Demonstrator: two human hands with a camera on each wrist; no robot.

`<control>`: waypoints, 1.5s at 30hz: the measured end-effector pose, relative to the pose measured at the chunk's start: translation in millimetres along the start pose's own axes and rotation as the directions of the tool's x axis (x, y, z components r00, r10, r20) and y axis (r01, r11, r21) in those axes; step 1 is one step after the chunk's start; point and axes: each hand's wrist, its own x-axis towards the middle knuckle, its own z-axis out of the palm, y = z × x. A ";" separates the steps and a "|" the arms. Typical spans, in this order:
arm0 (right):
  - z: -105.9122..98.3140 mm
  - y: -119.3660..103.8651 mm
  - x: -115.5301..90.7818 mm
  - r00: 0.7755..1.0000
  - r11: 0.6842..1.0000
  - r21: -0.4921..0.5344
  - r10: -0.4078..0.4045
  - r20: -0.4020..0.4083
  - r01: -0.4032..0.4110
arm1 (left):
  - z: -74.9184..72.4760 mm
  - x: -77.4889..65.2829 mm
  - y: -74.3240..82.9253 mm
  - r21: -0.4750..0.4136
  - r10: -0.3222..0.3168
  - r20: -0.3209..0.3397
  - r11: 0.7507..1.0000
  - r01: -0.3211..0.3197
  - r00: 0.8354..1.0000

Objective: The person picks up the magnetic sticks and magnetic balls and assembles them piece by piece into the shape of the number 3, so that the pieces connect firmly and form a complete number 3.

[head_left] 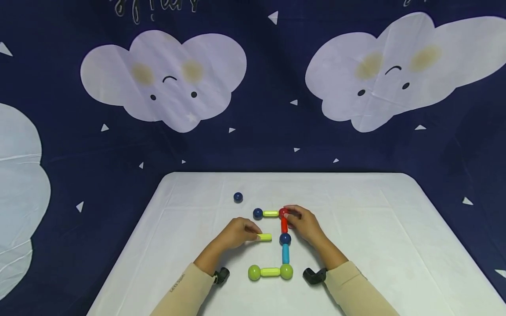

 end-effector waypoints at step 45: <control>3.4 3.1 -0.4 0.999 1.000 0.000 -0.031 -0.031 0.031 | 15.9 9.1 9.8 -0.127 -0.061 0.054 0.990 0.067 0.997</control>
